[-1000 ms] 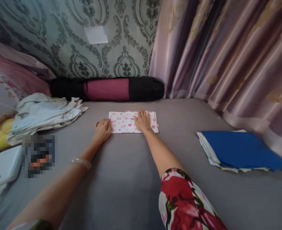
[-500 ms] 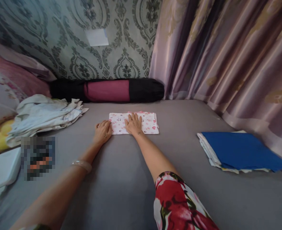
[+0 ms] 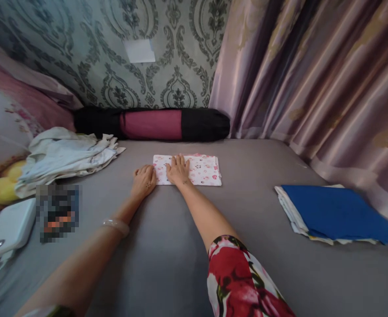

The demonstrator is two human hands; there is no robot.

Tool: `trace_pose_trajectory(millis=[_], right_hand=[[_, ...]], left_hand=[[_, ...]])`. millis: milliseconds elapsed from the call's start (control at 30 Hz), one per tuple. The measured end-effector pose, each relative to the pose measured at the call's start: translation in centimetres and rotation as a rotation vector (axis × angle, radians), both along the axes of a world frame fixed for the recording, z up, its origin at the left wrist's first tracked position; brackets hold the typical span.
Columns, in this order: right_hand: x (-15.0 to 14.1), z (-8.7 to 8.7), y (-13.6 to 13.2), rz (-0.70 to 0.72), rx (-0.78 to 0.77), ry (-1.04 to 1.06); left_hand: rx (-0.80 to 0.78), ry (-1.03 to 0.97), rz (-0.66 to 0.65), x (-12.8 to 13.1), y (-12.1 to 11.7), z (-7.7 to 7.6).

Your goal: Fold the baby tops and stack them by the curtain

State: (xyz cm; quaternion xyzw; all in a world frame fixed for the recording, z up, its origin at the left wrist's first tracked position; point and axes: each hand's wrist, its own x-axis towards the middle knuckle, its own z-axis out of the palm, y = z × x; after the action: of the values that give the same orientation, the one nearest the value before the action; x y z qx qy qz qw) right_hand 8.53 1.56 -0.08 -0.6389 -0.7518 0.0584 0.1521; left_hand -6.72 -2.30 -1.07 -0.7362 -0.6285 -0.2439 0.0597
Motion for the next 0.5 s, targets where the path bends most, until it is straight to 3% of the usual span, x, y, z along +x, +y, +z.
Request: trace_pose_trajectory(millis=[167,500], right_hand=[[-0.1,-0.6,-0.1,-0.003,0.021,-0.012],[-2.1,0.3,0.0,0.039,0.013,0.003]], left_hand=[[-0.006,0.012,0.039,0.1,0.1,-0.1],[-0.040,-0.018,0.104,-0.1,0.4,-0.3]])
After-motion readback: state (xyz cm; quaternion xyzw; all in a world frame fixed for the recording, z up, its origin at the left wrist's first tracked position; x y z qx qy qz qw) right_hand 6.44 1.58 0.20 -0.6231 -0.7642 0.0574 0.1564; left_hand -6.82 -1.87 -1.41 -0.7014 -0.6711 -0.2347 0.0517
